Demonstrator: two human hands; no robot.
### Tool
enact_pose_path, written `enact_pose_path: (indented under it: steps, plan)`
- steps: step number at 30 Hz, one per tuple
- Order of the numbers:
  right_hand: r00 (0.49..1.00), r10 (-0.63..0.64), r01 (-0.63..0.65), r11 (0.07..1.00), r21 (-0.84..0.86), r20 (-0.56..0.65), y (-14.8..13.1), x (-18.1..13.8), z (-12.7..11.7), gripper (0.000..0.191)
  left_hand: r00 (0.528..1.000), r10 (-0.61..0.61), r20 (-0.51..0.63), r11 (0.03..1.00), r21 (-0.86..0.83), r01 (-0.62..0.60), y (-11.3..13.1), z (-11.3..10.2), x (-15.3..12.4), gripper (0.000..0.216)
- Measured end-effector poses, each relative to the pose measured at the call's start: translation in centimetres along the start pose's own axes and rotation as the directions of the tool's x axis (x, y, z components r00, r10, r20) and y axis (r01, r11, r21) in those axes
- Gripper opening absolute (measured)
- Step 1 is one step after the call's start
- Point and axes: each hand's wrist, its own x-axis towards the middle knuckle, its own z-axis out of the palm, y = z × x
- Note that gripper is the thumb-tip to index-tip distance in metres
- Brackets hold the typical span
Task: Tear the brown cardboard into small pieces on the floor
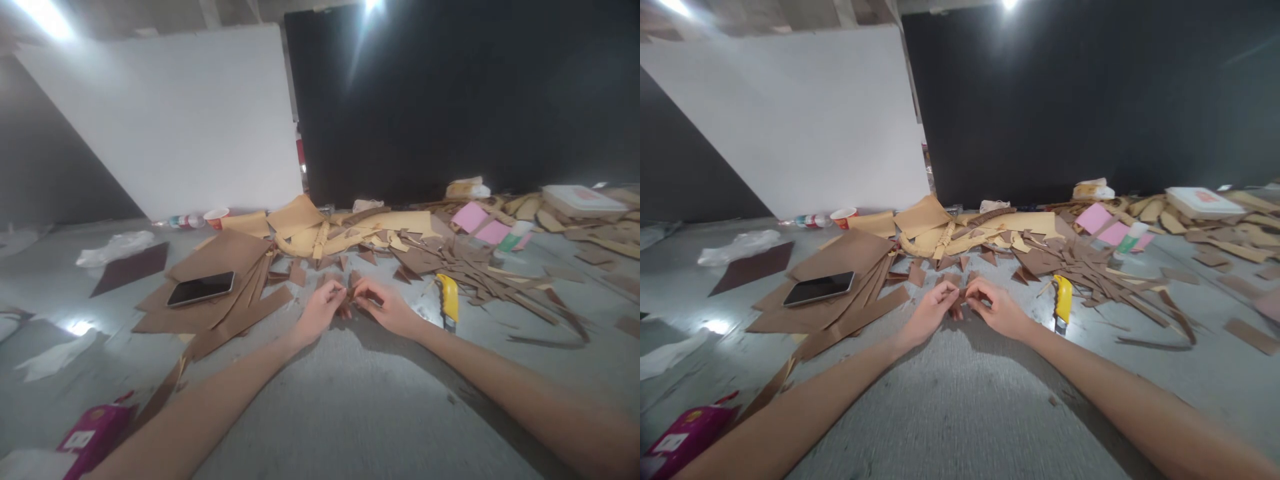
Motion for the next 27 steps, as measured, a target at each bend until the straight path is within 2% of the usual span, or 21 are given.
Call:
enact_pose_path:
  steps: [6, 12, 20, 27]
  plan:
    - [1.0, 0.027, -0.028, 0.999, 0.027, 0.003, 0.4, 0.0, 0.3, 0.02, 0.999, 0.007, -0.036, 1.0, 0.017, -0.006, 0.0, -0.1, 0.0, 0.049]
    - [0.995, 0.092, -0.091, 0.995, 0.039, -0.036, 0.2, 0.1, 0.2, 0.028, 1.0, -0.006, -0.007, 0.999, 0.044, 0.006, 0.1, 0.0, -0.1, 0.05]
    - [0.965, 0.244, -0.239, 0.969, 0.07, -0.093, 0.8, 0.2, 0.3, 0.031, 1.0, -0.013, 0.019, 0.998, 0.066, 0.012, -0.2, 0.0, 0.0, 0.048]
    - [0.966, 0.242, -0.23, 0.966, 0.119, -0.095, 0.9, 0.2, 0.4, 0.034, 0.999, -0.004, 0.042, 0.996, 0.085, 0.001, 0.5, 0.2, -0.4, 0.044]
